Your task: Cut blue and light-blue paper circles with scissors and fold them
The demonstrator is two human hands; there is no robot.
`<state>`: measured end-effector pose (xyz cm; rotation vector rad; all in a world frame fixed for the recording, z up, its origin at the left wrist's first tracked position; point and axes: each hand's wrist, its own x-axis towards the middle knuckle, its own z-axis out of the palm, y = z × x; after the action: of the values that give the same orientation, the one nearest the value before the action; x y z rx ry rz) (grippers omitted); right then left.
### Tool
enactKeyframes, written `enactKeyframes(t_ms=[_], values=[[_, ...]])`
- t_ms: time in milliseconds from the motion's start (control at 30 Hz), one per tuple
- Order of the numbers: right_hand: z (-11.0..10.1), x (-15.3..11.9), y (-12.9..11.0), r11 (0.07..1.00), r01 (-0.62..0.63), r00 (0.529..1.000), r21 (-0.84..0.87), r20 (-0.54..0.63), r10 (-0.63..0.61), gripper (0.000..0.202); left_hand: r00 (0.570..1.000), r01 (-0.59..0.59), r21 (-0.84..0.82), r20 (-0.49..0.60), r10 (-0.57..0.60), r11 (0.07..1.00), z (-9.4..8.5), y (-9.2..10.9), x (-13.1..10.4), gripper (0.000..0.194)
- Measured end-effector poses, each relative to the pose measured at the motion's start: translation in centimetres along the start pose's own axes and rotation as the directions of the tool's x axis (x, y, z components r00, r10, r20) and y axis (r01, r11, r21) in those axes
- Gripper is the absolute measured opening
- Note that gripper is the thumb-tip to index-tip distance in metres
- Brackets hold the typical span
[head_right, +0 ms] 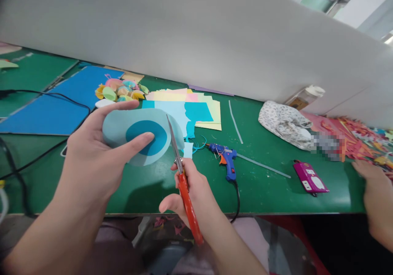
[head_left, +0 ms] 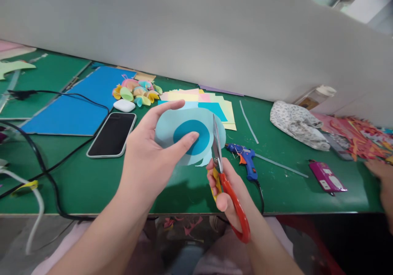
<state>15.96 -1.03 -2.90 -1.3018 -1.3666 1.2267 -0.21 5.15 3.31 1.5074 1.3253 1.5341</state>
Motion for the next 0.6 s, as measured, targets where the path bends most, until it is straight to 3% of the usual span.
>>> enactKeyframes(t_ms=[300, 600], values=[[-0.3, -0.4, -1.0, 0.998, -0.021, 1.0, 0.061, -0.006, 0.021, 0.079, 0.998, -0.045, -0.008, 0.038, 0.045, 0.999, -0.6, -0.6, 0.5, 0.046], [-0.4, -0.4, -1.3, 1.0, -0.002, 1.0, -0.013, -0.003, 0.002, 0.079, 0.997, -0.006, -0.052, 0.07, 0.01, 0.999, -0.8, -0.6, 0.9, 0.046]])
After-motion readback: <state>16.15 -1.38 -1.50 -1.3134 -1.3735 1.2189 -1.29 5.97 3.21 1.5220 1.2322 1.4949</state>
